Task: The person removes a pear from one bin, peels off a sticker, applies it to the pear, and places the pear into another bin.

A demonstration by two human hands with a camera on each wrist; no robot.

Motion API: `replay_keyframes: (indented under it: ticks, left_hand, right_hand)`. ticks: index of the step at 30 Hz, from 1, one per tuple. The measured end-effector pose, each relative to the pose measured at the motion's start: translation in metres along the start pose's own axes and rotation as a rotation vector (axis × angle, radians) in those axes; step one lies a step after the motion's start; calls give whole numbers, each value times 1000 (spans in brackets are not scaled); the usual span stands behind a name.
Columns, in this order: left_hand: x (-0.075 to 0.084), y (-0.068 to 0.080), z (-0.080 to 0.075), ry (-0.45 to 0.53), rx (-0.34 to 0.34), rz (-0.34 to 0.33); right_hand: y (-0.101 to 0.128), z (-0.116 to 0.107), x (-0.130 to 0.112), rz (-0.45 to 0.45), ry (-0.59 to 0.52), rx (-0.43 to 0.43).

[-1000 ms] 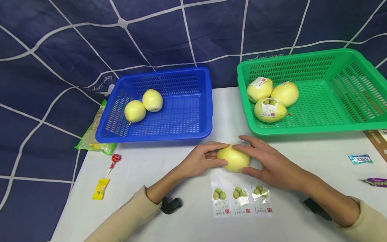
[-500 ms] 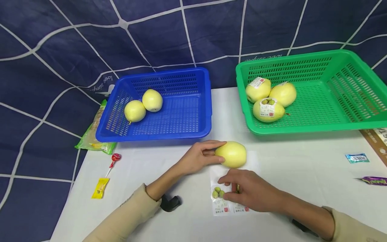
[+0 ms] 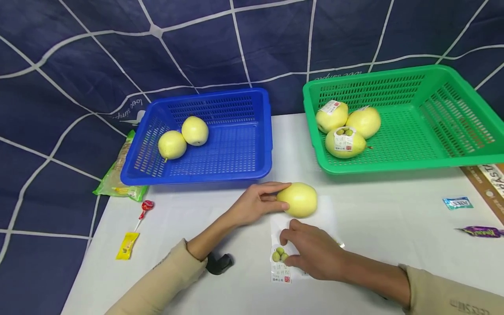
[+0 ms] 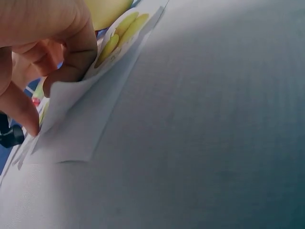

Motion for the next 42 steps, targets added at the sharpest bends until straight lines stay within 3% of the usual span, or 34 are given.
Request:
replay_keyframes:
  ticks: [11, 16, 19, 22, 26, 31, 37, 42]
  left_hand:
    - [1, 0, 0, -3, 13, 5]
    - [-1, 0, 0, 3, 12, -3]
    - [0, -1, 0, 0, 10, 4]
    - [1, -1, 0, -7, 8, 13]
    - [1, -1, 0, -7, 4, 10]
    - [-1, 0, 0, 6, -1, -6]
    - [-1, 0, 1, 20, -8, -9]
    - [-1, -1, 2, 32, -14, -10]
  right_hand:
    - [0, 0, -1, -59, -43, 22]
    - [2, -8, 0, -97, -206, 19]
    - [7, -21, -1, -129, -355, 15]
    - [12, -39, -1, -183, -436, 63]
    - [17, -65, 3, -232, -366, 248]
    - [18, -84, 14, -164, -252, 442]
    - [10, -87, 22, -92, -98, 533]
    - [5, -86, 23, -52, -69, 538]
Point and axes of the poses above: each hand's wrist, its own y-axis away from the middle knuckle, its own z-axis out of the palm, x = y × z, the point moved 4 cm from there along -y, towards the middle knuckle
